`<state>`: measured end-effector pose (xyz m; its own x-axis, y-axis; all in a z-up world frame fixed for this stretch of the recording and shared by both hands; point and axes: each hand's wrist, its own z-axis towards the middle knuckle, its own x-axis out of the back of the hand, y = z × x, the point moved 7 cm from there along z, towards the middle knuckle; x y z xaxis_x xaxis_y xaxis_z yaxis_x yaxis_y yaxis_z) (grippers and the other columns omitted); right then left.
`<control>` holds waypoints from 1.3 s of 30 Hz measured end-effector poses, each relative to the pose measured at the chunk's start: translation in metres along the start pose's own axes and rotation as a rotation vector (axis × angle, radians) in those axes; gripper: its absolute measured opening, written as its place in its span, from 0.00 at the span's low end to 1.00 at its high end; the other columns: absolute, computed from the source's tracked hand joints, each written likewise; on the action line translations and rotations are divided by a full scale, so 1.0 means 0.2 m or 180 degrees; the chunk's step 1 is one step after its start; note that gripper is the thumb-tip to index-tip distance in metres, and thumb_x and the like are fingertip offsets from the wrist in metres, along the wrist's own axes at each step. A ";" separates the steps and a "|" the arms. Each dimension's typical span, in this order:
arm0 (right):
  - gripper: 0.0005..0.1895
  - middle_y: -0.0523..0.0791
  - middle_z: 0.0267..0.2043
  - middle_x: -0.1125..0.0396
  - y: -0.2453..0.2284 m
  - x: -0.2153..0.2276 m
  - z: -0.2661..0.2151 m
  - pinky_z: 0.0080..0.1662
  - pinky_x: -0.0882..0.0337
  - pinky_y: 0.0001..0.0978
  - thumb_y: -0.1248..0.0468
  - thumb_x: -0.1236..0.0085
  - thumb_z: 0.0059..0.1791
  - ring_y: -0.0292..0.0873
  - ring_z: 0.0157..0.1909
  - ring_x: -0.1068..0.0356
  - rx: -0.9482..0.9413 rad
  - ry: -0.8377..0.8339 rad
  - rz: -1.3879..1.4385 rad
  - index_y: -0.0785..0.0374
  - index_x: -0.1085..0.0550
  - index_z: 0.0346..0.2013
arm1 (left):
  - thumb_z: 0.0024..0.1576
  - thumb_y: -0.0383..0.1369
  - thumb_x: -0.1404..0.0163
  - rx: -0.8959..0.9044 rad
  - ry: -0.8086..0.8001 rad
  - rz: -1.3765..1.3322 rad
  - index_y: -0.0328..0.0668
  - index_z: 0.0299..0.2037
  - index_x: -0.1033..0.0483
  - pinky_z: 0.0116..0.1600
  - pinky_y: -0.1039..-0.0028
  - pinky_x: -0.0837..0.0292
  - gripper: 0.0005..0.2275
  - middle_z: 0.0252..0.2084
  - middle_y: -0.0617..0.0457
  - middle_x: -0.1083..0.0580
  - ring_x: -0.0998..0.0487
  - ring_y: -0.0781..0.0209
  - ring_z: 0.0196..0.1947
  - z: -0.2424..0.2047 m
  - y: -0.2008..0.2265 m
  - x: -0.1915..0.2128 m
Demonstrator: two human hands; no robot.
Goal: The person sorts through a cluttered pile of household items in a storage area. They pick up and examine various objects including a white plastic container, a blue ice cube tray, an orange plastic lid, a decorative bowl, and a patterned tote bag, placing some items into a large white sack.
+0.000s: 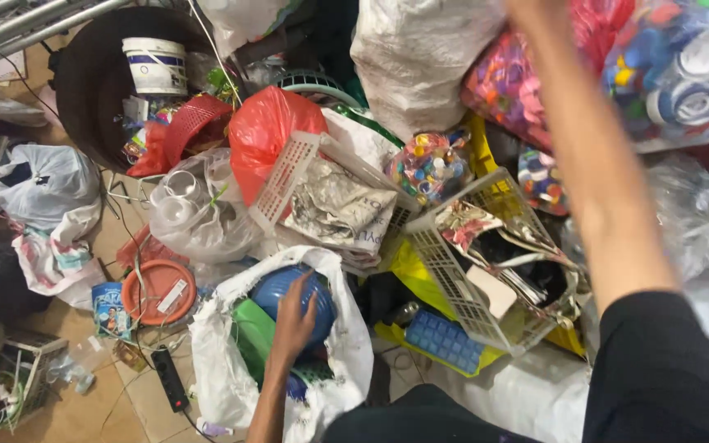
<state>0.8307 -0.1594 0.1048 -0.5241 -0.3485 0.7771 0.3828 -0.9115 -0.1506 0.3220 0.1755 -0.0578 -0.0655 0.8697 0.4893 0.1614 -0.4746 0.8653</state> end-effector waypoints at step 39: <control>0.08 0.55 0.39 0.30 0.04 0.46 -0.31 0.45 0.30 0.46 0.64 0.40 0.56 0.54 0.42 0.30 0.0058 -0.0641 0.0960 0.69 0.26 0.41 | 0.64 0.27 0.53 0.0443 -0.0245 -0.0719 0.38 0.60 0.28 0.42 0.72 0.24 0.15 0.46 0.48 0.20 0.20 0.62 0.38 0.02 0.37 -0.12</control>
<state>0.7373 -0.2121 0.1373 -0.2259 -0.5494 0.8045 0.5118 -0.7696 -0.3818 0.3396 0.1205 -0.0065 -0.0411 0.9616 0.2713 0.2852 -0.2489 0.9256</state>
